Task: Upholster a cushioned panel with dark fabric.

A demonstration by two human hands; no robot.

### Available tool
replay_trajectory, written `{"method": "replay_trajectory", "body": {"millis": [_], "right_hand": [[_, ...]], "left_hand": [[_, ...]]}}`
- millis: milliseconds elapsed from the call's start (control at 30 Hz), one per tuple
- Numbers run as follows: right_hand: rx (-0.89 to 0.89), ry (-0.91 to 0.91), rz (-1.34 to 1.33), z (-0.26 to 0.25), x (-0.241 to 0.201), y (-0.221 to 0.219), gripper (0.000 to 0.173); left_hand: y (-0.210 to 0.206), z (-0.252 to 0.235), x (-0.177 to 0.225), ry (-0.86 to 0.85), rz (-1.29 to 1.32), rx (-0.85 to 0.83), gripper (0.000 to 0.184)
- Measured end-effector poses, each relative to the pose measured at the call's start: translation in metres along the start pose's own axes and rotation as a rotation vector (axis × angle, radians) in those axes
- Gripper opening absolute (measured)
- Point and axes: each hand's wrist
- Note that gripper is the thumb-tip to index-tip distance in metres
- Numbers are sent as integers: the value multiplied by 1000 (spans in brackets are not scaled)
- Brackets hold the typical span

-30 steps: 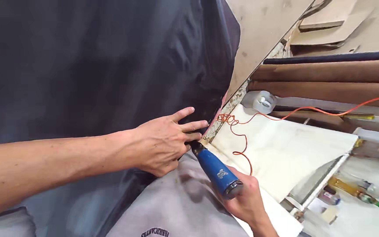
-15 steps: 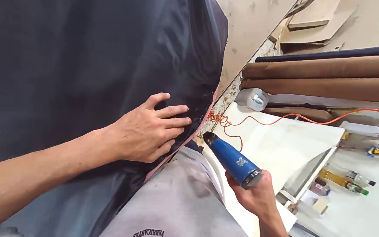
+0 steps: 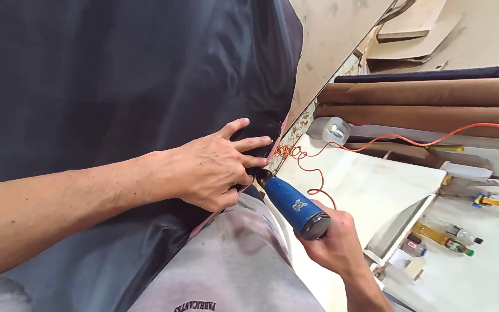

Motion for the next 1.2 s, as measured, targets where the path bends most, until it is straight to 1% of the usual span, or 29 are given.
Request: {"method": "replay_trajectory", "body": {"millis": [133, 167, 200, 233, 300, 367, 400, 433, 467, 533, 567, 633, 733, 800, 833, 900, 967, 1000, 1067, 1133, 1200], "right_hand": [[-14, -2, 50, -5, -1, -4, 33], [-4, -17, 58, -2, 1, -2, 33], [20, -36, 59, 2, 5, 2, 33], [52, -67, 47, 7, 10, 7, 34], [134, -159, 14, 18, 19, 19, 38], [179, -233, -32, 16, 20, 30, 42], [164, -220, -81, 7, 20, 36, 47], [128, -178, -152, -4, 21, 42, 52], [106, -121, -220, -18, 23, 46, 53], [116, -45, -257, -44, 24, 49, 45], [130, -27, -268, -51, 24, 49, 39], [116, 6, -339, -53, 24, 45, 30], [58, 38, -491, -37, 25, 24, 18], [50, 38, -535, -26, 23, 6, 16], [51, 34, -537, -22, 22, 0, 16], [76, 3, -523, -14, 23, -8, 18], [162, -58, -461, -14, 29, -9, 26], [213, -98, -400, -23, 34, -5, 34], [286, -188, -256, -63, 45, 9, 53], [299, -235, -165, -125, 60, 26, 65], [250, -224, -88, -196, 65, 45, 70]], "left_hand": [[0, -1, -1, -5, 7, -2, 45], [2, 1, -1, -13, 13, 35, 44], [6, 7, -1, -9, 20, 118, 43], [13, 16, 1, 8, 19, 235, 40], [30, 42, 12, 129, -22, 438, 36], [31, 67, 39, 317, -87, 495, 35], [23, 74, 58, 417, -106, 504, 35], [10, 75, 79, 509, -109, 525, 34], [-7, 72, 100, 588, -108, 556, 32], [-44, 57, 136, 700, -138, 635, 29], [-60, 49, 147, 739, -171, 672, 28], [-79, 33, 157, 790, -258, 684, 31], [-90, 7, 149, 833, -337, 568, 45], [-96, -4, 141, 845, -351, 539, 48], [-99, -6, 141, 859, -357, 578, 46], [-99, -2, 149, 943, -413, 721, 38], [-101, 7, 166, 1050, -475, 780, 33], [-104, 10, 174, 1096, -494, 772, 31], [-113, 12, 186, 1167, -531, 734, 30], [-124, 11, 193, 1207, -563, 699, 31], [-132, 12, 194, 1221, -589, 661, 31]]}}
Point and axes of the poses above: each hand's wrist, its own z-axis away from the middle knuckle, its own y-axis out of the back of the hand, x = y × z, and after that the axes turned 12 degrees about -y, right-handed
